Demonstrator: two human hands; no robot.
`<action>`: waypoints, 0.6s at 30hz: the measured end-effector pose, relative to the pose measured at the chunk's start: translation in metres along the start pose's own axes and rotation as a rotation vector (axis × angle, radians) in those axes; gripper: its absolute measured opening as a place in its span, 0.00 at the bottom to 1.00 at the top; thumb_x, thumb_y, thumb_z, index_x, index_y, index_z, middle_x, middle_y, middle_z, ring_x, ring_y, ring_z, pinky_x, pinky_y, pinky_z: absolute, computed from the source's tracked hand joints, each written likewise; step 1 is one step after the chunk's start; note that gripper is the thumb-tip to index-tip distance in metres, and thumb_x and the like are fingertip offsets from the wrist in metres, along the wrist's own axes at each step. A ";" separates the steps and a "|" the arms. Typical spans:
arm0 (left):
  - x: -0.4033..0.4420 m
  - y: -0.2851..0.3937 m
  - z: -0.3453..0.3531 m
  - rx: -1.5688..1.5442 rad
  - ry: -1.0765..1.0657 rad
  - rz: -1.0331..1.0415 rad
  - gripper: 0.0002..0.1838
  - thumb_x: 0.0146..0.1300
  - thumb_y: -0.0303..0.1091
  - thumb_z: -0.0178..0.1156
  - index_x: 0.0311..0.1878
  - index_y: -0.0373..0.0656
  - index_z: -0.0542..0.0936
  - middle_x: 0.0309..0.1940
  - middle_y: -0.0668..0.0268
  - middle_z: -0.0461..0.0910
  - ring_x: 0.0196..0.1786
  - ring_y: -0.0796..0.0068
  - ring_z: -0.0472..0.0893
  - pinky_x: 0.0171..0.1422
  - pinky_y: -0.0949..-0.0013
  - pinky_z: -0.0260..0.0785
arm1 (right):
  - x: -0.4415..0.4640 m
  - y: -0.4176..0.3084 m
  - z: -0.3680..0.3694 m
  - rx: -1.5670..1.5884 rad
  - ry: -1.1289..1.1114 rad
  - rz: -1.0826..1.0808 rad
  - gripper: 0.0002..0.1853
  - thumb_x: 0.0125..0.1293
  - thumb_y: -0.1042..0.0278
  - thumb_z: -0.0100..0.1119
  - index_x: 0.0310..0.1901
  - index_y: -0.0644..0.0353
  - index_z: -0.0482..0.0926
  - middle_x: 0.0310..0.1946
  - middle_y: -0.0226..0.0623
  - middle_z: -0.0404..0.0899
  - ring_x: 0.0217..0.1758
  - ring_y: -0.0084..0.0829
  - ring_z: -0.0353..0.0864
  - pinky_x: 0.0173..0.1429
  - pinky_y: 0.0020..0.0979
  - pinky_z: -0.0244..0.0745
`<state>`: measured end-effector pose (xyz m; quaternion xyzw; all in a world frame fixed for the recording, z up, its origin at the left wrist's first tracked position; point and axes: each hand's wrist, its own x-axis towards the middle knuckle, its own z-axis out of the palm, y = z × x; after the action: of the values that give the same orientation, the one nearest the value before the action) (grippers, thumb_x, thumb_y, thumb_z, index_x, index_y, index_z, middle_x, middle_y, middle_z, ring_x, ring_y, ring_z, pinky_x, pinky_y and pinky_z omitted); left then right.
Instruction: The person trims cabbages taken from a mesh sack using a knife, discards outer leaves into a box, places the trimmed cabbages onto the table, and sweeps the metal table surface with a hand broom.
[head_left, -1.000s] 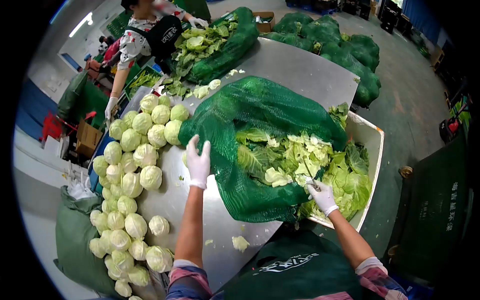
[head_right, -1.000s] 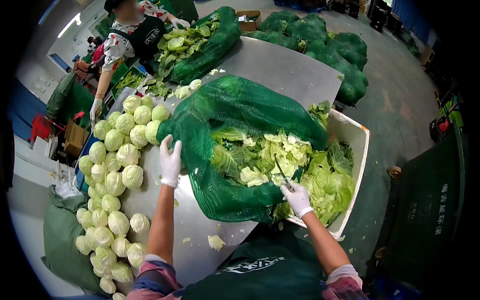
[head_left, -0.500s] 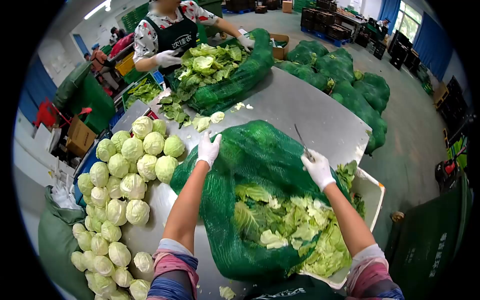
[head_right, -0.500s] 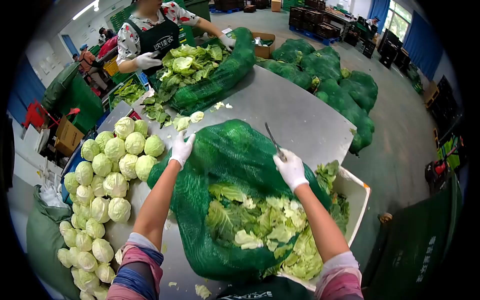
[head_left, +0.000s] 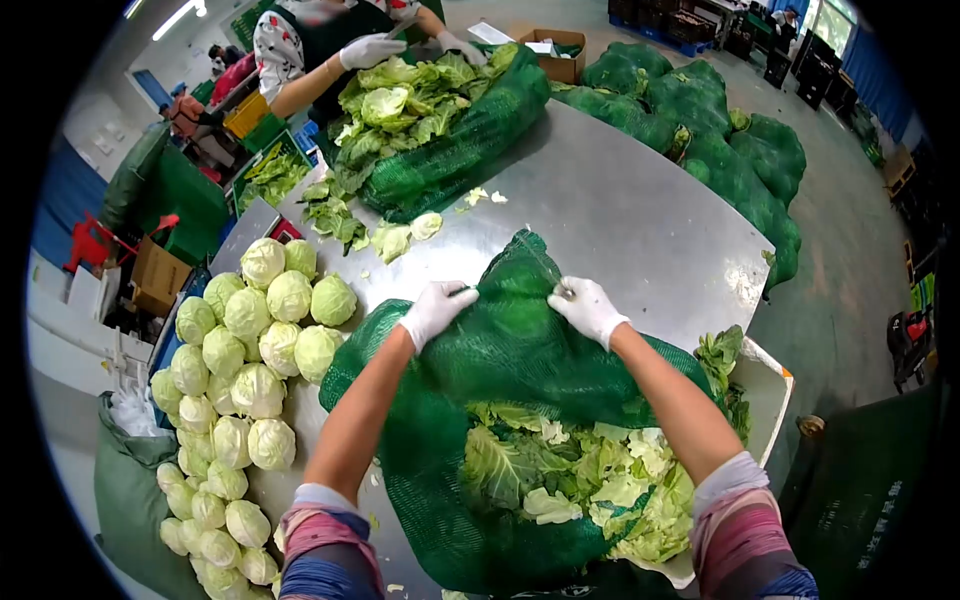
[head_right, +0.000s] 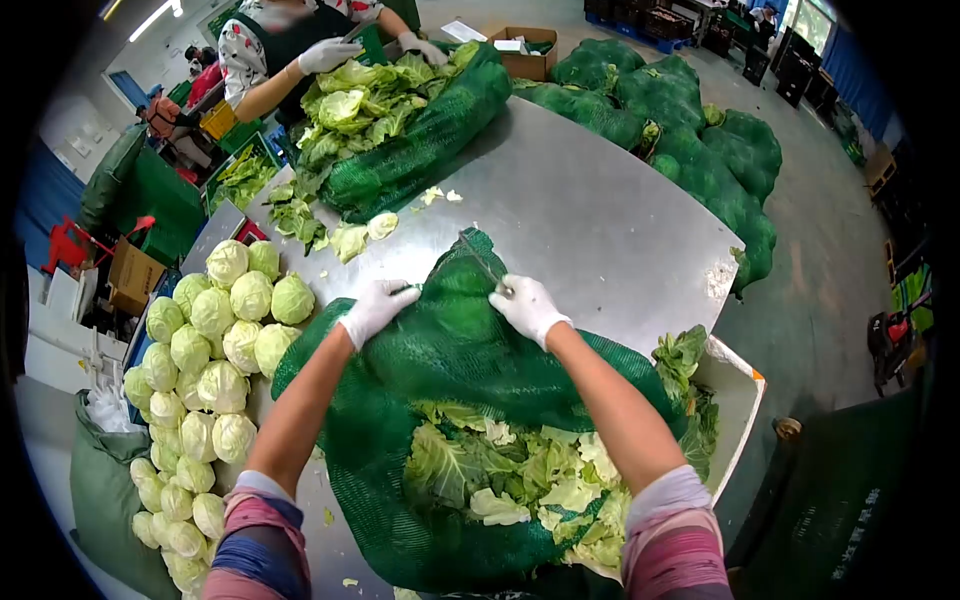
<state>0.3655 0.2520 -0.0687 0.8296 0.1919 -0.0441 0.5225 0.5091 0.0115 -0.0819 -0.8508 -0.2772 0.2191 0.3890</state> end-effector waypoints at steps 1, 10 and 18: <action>-0.018 0.002 0.012 -0.030 0.014 0.064 0.15 0.67 0.39 0.59 0.43 0.35 0.82 0.31 0.73 0.79 0.36 0.84 0.73 0.44 0.73 0.70 | -0.013 0.003 -0.008 0.007 -0.071 -0.031 0.14 0.60 0.59 0.64 0.38 0.62 0.80 0.35 0.47 0.82 0.41 0.40 0.82 0.50 0.36 0.74; -0.053 0.145 -0.067 -0.009 0.633 0.378 0.16 0.66 0.43 0.62 0.34 0.36 0.82 0.26 0.76 0.75 0.30 0.87 0.67 0.37 0.77 0.60 | 0.016 -0.106 -0.091 0.097 0.384 -0.486 0.15 0.64 0.60 0.60 0.37 0.67 0.78 0.27 0.35 0.78 0.30 0.23 0.73 0.39 0.29 0.71; 0.035 0.073 -0.142 0.284 0.966 0.196 0.14 0.64 0.40 0.62 0.43 0.36 0.82 0.33 0.59 0.84 0.34 0.66 0.78 0.44 0.66 0.69 | -0.070 -0.102 -0.072 0.352 0.121 -0.422 0.12 0.66 0.60 0.57 0.37 0.62 0.79 0.24 0.37 0.80 0.25 0.25 0.79 0.33 0.30 0.72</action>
<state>0.4058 0.3594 0.0478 0.8322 0.3248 0.3679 0.2581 0.4680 -0.0170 0.0521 -0.7052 -0.3822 0.1266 0.5835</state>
